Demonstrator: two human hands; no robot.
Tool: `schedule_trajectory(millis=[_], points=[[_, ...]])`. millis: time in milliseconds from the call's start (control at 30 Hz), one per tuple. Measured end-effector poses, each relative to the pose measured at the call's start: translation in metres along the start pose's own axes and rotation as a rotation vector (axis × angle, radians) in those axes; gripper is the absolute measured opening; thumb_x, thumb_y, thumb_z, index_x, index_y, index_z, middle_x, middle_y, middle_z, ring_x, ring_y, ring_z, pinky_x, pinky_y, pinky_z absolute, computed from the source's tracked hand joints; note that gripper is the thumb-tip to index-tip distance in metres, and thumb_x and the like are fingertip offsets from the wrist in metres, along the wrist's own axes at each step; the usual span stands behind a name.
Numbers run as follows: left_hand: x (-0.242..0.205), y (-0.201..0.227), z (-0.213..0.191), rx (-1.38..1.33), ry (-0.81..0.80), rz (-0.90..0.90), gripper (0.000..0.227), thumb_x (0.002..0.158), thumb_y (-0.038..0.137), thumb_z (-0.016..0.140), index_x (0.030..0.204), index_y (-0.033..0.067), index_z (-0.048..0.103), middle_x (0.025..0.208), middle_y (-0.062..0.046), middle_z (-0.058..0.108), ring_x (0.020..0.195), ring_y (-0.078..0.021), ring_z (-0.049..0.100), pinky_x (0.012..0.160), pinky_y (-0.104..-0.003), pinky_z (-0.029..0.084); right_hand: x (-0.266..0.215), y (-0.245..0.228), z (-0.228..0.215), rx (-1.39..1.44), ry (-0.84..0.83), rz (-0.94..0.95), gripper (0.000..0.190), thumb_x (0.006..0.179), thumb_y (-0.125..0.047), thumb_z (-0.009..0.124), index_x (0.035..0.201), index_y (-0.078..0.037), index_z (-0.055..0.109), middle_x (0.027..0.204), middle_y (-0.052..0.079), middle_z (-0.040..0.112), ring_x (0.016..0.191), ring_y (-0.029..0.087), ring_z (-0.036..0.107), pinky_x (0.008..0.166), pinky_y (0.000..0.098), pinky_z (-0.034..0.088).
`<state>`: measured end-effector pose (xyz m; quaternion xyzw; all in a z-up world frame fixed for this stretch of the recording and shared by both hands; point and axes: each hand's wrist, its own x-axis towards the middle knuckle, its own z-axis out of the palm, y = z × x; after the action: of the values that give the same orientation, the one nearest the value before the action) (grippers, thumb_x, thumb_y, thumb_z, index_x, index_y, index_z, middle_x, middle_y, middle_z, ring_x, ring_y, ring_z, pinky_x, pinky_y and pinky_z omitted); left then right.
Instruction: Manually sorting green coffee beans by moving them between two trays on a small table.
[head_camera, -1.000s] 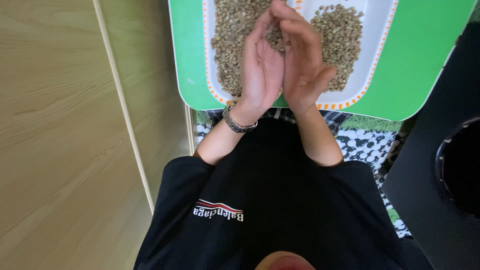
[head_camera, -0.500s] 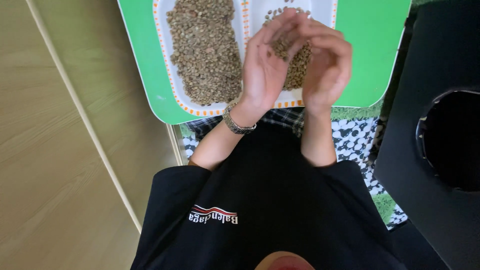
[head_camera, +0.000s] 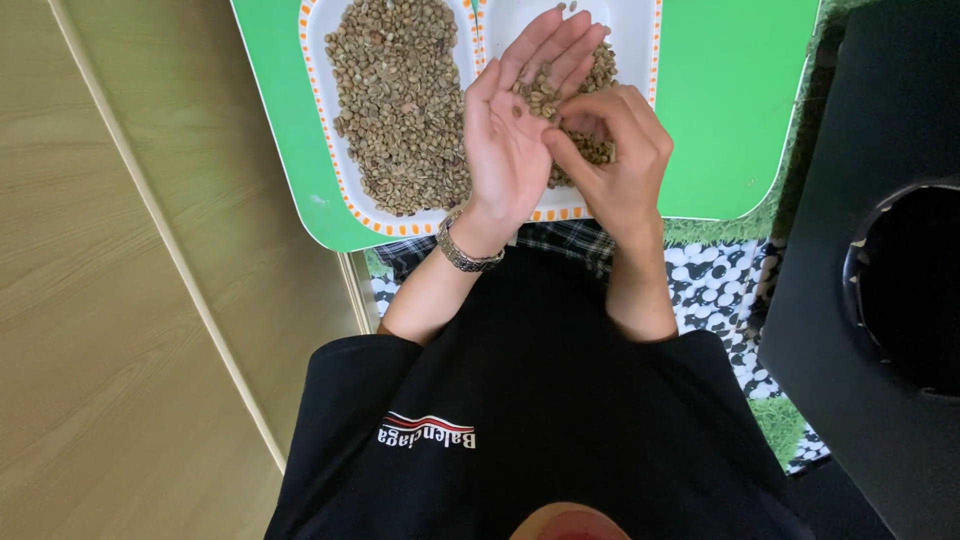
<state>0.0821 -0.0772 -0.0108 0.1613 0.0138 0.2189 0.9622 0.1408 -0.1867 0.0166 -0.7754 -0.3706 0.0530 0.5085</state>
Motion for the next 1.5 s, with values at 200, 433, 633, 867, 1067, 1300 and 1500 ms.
schedule_trajectory(millis=[200, 433, 633, 867, 1067, 1300, 1500], points=[[-0.004, 0.005, -0.001, 0.028, -0.017, -0.018, 0.049, 0.123, 0.026, 0.026, 0.155, -0.0015, 0.052, 0.153, -0.016, 0.062, 0.148, -0.0254, 0.055, 0.135, -0.037, 0.038, 0.002, -0.001, 0.005, -0.042, -0.031, 0.02, 0.021, 0.084, 0.009, 0.083, 0.098, 0.006, 0.068, 0.086, 0.01, 0.062, 0.072, 0.018, 0.05, 0.064, 0.0286, 0.041], [-0.009, 0.01, -0.006, 0.027, 0.001, -0.022, 0.047, 0.121, 0.025, 0.03, 0.151, -0.0028, 0.053, 0.144, -0.017, 0.065, 0.142, -0.0261, 0.059, 0.129, -0.039, 0.041, 0.0, -0.007, 0.006, -0.04, -0.031, 0.054, 0.014, 0.085, 0.012, 0.078, 0.094, 0.005, 0.069, 0.083, 0.008, 0.06, 0.068, 0.015, 0.048, 0.059, 0.0257, 0.039], [-0.004, 0.012, -0.012, -0.031, 0.043, -0.05, 0.044, 0.116, 0.023, 0.038, 0.146, -0.0078, 0.05, 0.142, -0.022, 0.059, 0.141, -0.0316, 0.053, 0.129, -0.044, 0.034, 0.001, -0.014, 0.001, -0.105, -0.012, 0.002, 0.018, 0.081, 0.012, 0.076, 0.093, 0.003, 0.067, 0.089, 0.009, 0.063, 0.078, 0.021, 0.056, 0.071, 0.0312, 0.047], [0.002, -0.009, -0.02, 0.147, 0.277, -0.152, 0.052, 0.108, 0.034, 0.044, 0.144, -0.0026, 0.052, 0.143, -0.024, 0.058, 0.136, -0.0384, 0.054, 0.119, -0.049, 0.04, -0.014, 0.034, 0.007, -0.104, 0.091, -0.106, 0.012, 0.091, -0.012, 0.08, 0.1, -0.009, 0.072, 0.082, 0.007, 0.069, 0.076, 0.028, 0.067, 0.073, 0.038, 0.056], [0.008, -0.017, -0.027, 0.199, 0.365, -0.206, 0.053, 0.107, 0.034, 0.039, 0.145, -0.0003, 0.051, 0.138, -0.017, 0.062, 0.129, -0.0314, 0.06, 0.095, -0.04, 0.051, -0.003, 0.012, -0.014, -0.174, 0.05, -0.097, 0.021, 0.092, -0.008, 0.077, 0.111, -0.006, 0.067, 0.083, 0.007, 0.067, 0.076, 0.025, 0.069, 0.07, 0.0353, 0.058], [0.004, -0.029, -0.032, 0.239, 0.351, -0.134, 0.051, 0.109, 0.031, 0.033, 0.144, -0.0026, 0.051, 0.137, -0.02, 0.061, 0.128, -0.0316, 0.059, 0.107, -0.041, 0.048, -0.004, 0.017, -0.018, -0.169, -0.007, -0.133, 0.011, 0.094, -0.008, 0.074, 0.104, -0.009, 0.068, 0.082, 0.006, 0.062, 0.078, 0.027, 0.066, 0.069, 0.0369, 0.056], [0.0, -0.031, -0.022, 0.187, 0.41, -0.117, 0.047, 0.108, 0.03, 0.039, 0.14, -0.0011, 0.053, 0.132, -0.018, 0.063, 0.127, -0.0304, 0.061, 0.111, -0.04, 0.049, -0.003, 0.023, -0.026, -0.115, -0.043, -0.112, 0.01, 0.094, -0.009, 0.075, 0.1, -0.009, 0.067, 0.082, 0.005, 0.062, 0.078, 0.024, 0.067, 0.069, 0.0343, 0.056]])
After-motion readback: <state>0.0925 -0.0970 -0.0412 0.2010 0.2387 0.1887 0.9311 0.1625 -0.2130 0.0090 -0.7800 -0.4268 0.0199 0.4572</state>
